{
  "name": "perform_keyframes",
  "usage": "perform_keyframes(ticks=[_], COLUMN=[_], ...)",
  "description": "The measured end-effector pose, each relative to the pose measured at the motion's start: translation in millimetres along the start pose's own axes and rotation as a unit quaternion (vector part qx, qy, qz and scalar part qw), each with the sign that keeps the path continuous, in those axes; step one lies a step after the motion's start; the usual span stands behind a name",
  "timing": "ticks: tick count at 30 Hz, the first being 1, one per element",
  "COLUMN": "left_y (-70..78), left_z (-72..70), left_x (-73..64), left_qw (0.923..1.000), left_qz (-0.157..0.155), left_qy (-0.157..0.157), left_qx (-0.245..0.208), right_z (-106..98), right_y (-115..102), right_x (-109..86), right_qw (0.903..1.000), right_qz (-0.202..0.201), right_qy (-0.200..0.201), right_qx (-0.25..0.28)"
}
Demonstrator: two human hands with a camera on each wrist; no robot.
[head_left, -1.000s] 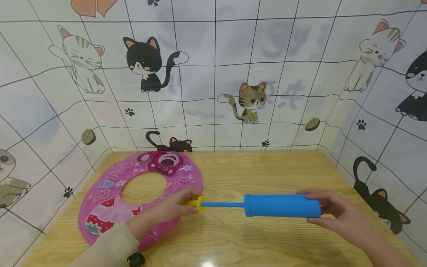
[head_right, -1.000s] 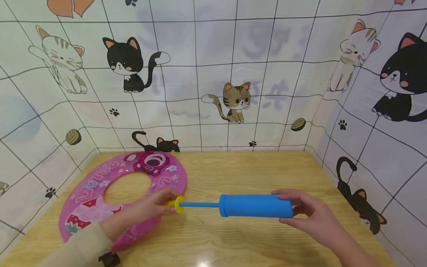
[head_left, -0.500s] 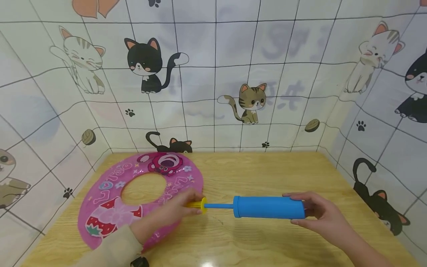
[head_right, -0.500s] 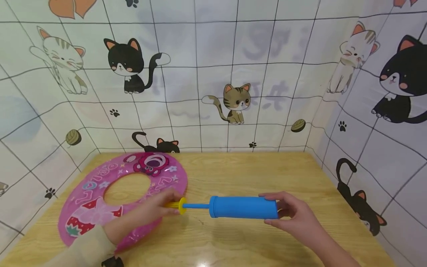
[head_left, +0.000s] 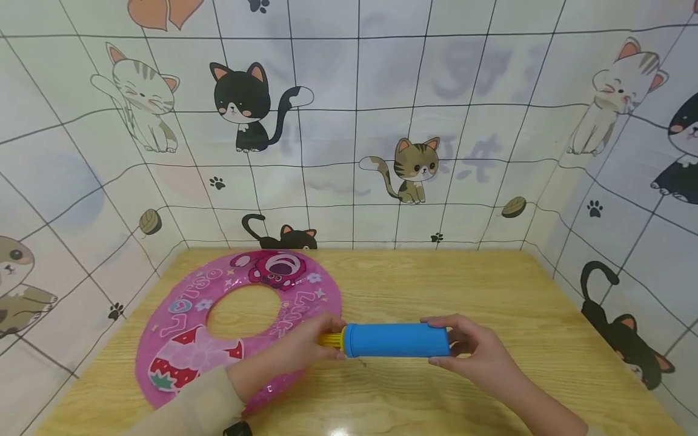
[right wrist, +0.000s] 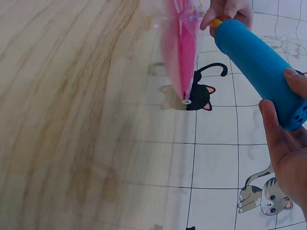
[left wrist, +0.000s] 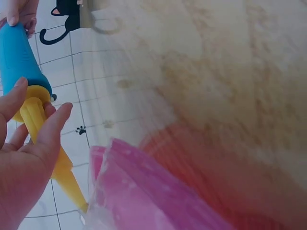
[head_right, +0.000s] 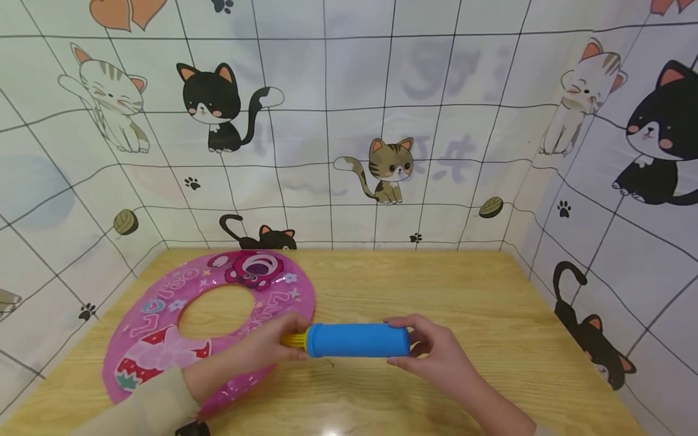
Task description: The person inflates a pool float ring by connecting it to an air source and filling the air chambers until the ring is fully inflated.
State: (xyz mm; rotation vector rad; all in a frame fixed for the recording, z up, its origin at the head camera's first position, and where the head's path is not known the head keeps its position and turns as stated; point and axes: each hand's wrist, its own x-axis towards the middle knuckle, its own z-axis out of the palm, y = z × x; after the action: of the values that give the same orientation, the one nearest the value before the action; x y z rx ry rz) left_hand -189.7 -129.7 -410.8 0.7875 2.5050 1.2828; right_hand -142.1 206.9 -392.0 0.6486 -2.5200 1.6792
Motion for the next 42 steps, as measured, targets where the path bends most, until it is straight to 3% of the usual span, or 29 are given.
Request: perform_keyframes(ticks=[7,11,19,25,30,36,42], left_y=[-5.4,-9.5,-16.8,-20.0,-18.5,-10.8,-4.1], left_z=[-4.6,-10.1,-19.3,-23.5,-21.9,-14.7,-8.8], left_x=[-3.5,-4.1,-5.4,-7.6,-9.1,-4.6,0.9], left_qw=[0.9999,0.9996,0.9996,0.9998,0.9998,0.9997,0.9995], left_qz=[0.011,0.011,0.018,0.017,0.016,0.012,-0.011], left_qy=[0.007,0.02,0.016,0.01,0.008,0.019,0.029], left_qx=[0.011,0.018,0.015,0.01,-0.004,-0.013,-0.001], right_z=[-7.6,-25.7,-67.2,-87.3,-83.3,-63.9,-38.8], right_y=[-6.3,-6.3,-1.5,1.3,0.3,2.3,1.0], right_x=[-0.8,-6.3,-26.6,-40.1,-41.7,-31.7,-20.3], right_qw=[0.9998,0.9994,0.9973,0.9963,0.9952,0.9969,0.9987], right_qz=[-0.007,-0.01,-0.007,-0.038,-0.028,-0.031,0.029], right_qy=[-0.017,-0.005,0.01,0.01,0.024,0.028,0.034], right_qx=[-0.012,-0.032,-0.072,-0.077,-0.09,-0.066,-0.026])
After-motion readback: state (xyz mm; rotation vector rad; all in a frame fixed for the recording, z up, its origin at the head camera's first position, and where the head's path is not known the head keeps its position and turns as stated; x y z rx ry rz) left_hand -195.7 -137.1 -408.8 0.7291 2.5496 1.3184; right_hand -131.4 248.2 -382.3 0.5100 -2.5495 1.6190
